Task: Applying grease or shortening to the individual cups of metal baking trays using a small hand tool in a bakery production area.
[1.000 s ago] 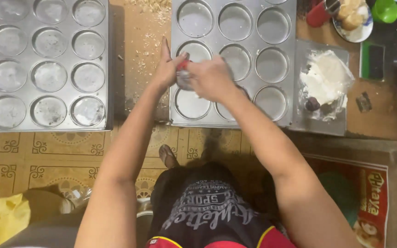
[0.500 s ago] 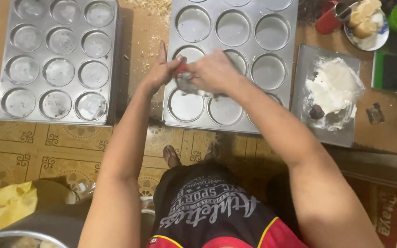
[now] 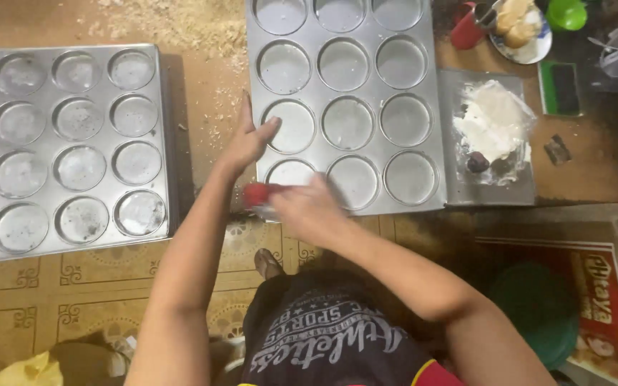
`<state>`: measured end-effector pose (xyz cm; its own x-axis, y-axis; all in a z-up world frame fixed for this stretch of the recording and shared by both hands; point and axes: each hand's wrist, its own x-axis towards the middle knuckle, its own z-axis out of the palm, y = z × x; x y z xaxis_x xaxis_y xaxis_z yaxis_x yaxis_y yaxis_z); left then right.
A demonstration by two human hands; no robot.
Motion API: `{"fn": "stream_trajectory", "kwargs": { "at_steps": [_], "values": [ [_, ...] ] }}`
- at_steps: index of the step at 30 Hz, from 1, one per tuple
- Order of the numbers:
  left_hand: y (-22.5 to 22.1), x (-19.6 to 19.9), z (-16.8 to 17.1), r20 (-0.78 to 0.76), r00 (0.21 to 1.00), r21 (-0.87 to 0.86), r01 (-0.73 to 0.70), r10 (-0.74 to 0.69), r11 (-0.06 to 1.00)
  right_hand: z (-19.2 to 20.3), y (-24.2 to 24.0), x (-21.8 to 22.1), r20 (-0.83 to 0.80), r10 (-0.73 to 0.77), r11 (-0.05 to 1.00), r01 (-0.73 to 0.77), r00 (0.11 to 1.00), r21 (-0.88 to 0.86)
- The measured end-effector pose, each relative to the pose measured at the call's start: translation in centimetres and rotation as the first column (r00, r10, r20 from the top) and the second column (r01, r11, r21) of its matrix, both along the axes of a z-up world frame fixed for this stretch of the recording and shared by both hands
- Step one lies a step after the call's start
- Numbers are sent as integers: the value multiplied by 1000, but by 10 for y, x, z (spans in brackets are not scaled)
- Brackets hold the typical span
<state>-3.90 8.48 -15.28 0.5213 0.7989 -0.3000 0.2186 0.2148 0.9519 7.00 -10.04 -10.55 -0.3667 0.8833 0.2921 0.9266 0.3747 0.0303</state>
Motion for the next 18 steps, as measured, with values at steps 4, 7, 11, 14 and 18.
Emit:
{"fn": "stream_trajectory", "kwargs": {
  "at_steps": [4, 7, 11, 14, 18],
  "values": [
    [-11, 10, -18, 40, 995, 70, -95, 92, 993, -27, -42, 73, -23, -184, 982, 185, 983, 46],
    [-23, 2, 10, 43, 998, 32, -46, 45, 998, -27, 56, 91, 40, -361, 917, 347, 932, 199],
    [-10, 4, -22, 3, 1000, 63, 13, -13, 998, 2, 162, 27, -90, -455, 890, 453, 886, -49],
    [-4, 7, -7, 3, 1000, 99, -31, 31, 995, -35, 206, 31, -180, -324, 940, 338, 929, 50],
    [-22, 0, 15, 88, 979, 34, -187, 183, 982, 3, 149, 117, 3, -472, 861, 462, 882, -211]
  ]
}}
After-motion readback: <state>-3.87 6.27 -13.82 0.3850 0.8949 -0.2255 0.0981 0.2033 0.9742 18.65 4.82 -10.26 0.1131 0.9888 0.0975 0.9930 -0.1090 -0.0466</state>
